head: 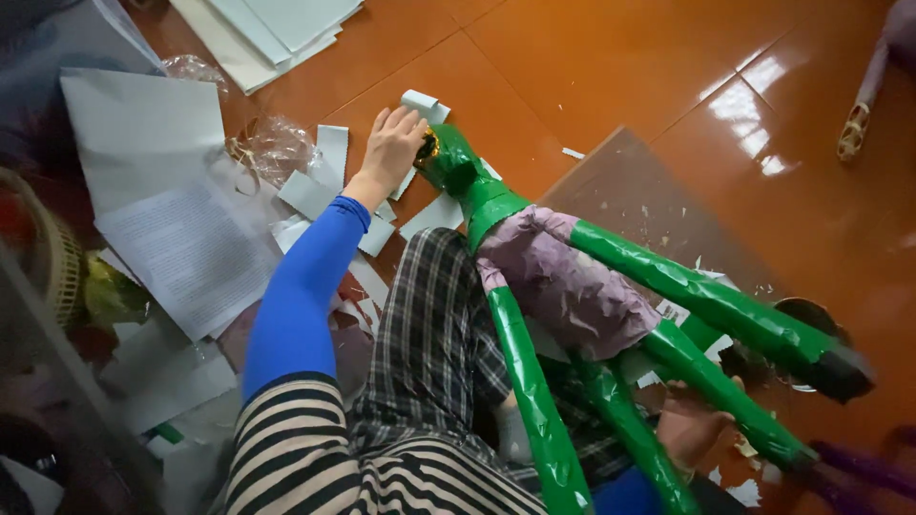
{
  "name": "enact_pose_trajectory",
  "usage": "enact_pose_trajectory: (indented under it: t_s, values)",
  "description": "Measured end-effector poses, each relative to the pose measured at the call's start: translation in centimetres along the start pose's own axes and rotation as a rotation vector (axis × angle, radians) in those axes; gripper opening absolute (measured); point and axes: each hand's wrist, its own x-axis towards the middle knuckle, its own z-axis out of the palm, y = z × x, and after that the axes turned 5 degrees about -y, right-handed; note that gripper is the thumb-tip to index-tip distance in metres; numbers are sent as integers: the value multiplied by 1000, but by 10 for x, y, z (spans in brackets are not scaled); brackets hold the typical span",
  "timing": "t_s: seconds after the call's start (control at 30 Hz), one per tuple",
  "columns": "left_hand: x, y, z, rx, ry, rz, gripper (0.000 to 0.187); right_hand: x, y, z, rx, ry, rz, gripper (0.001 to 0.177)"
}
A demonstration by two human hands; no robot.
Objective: Wrapping a paper mache giraffe frame with paper strips and green tape
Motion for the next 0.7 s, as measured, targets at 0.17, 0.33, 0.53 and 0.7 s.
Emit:
enact_pose_trajectory:
  t_s: [0.17, 0.33, 0.53, 0.7]
  values:
    - [7, 1, 2, -228, -325, -167, 64, -2, 3, -2, 19, -14, -33, 78]
    - [14, 8, -17, -404, -562, -244, 66, -7, -6, 15, -46, 18, -21, 84]
    - [21, 33, -69, -259, -576, -202, 85, -6, -7, 11, -27, -48, -56, 77]
    - [42, 159, -290, -714, -1106, -367, 67, 13, -14, -12, 27, -116, 28, 83]
